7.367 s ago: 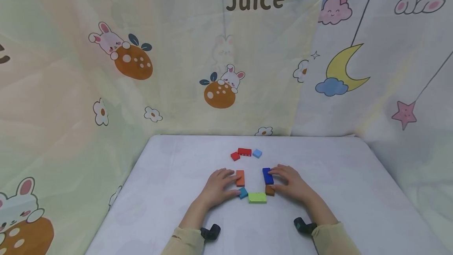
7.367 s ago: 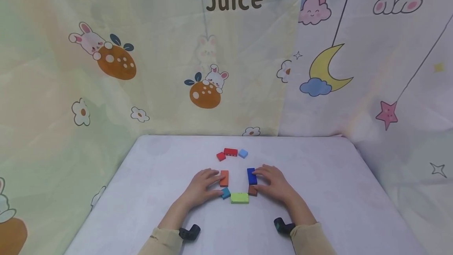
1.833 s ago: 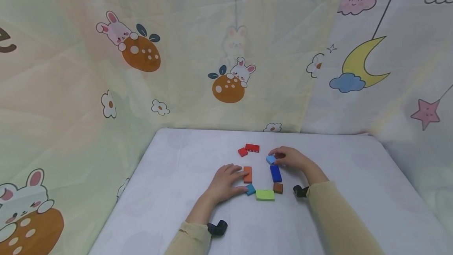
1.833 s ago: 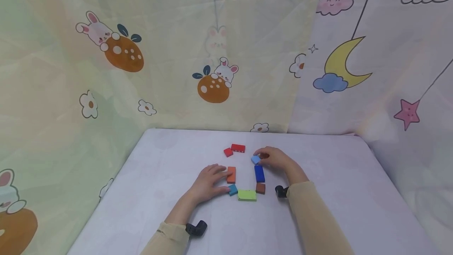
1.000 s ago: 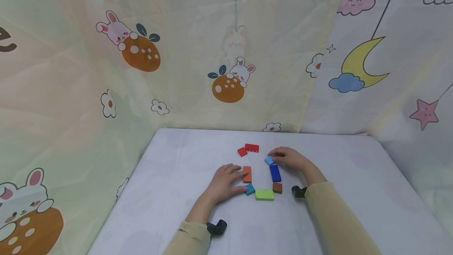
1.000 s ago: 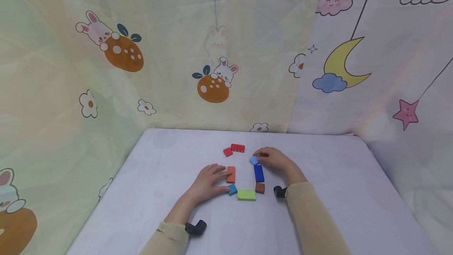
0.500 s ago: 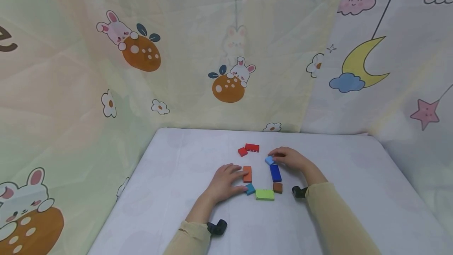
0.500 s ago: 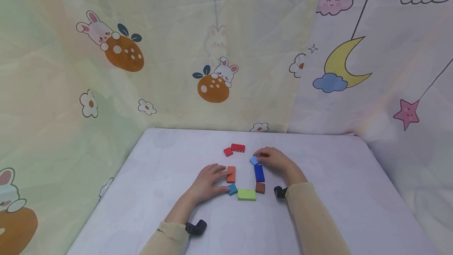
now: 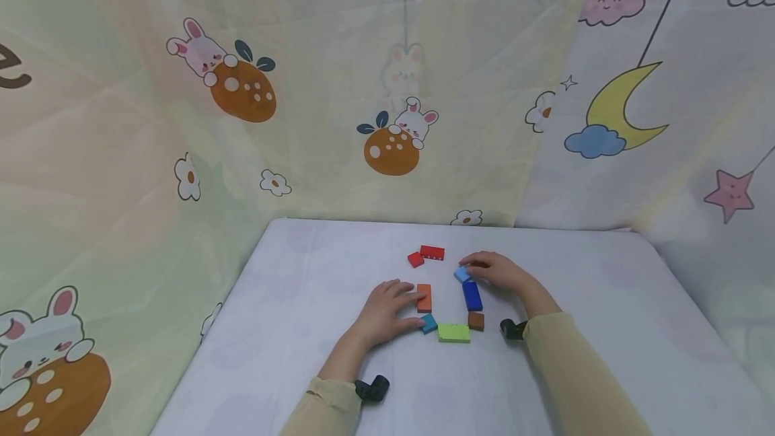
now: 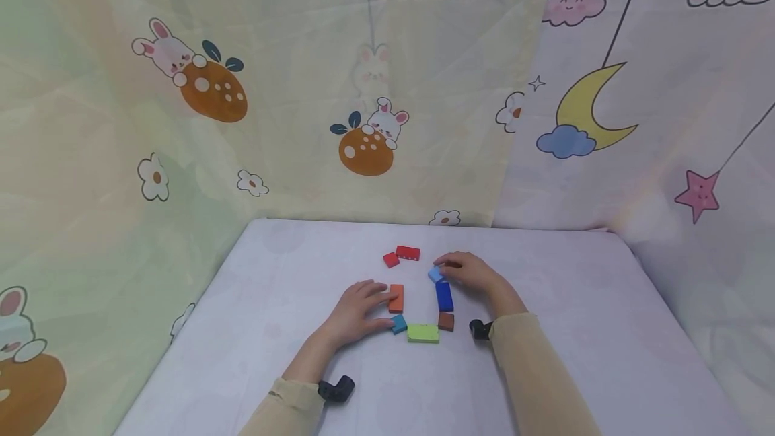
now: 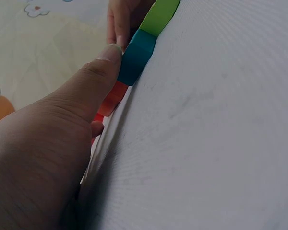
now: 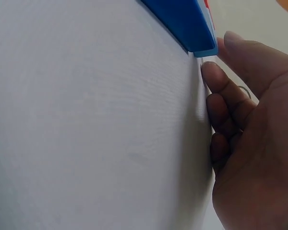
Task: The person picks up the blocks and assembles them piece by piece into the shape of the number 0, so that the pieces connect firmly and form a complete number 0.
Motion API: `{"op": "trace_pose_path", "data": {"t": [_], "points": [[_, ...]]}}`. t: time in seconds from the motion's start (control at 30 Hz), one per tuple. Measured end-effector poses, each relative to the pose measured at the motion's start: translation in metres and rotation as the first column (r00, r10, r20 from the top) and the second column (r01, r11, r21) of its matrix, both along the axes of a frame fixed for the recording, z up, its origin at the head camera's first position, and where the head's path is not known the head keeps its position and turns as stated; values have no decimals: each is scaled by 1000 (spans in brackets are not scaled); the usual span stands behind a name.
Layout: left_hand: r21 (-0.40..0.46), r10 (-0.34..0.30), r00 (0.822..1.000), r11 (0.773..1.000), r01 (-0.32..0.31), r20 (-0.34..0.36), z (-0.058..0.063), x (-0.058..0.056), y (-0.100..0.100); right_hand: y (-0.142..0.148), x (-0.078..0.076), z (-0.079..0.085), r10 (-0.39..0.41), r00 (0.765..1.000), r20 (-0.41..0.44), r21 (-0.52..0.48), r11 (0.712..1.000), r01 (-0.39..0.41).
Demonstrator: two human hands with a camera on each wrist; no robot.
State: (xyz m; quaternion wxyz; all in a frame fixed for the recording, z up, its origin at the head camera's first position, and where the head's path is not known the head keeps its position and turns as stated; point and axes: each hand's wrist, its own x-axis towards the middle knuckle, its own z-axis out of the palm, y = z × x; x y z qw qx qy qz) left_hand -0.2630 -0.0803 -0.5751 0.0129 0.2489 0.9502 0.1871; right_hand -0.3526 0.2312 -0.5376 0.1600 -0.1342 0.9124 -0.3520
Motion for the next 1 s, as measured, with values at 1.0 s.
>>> {"op": "trace_pose_path", "data": {"t": [1.0], "points": [[12, 14, 999, 1000, -15, 32, -1, -1, -1, 8, 43, -22, -44, 994, -101, -7, 999, 43]]}}
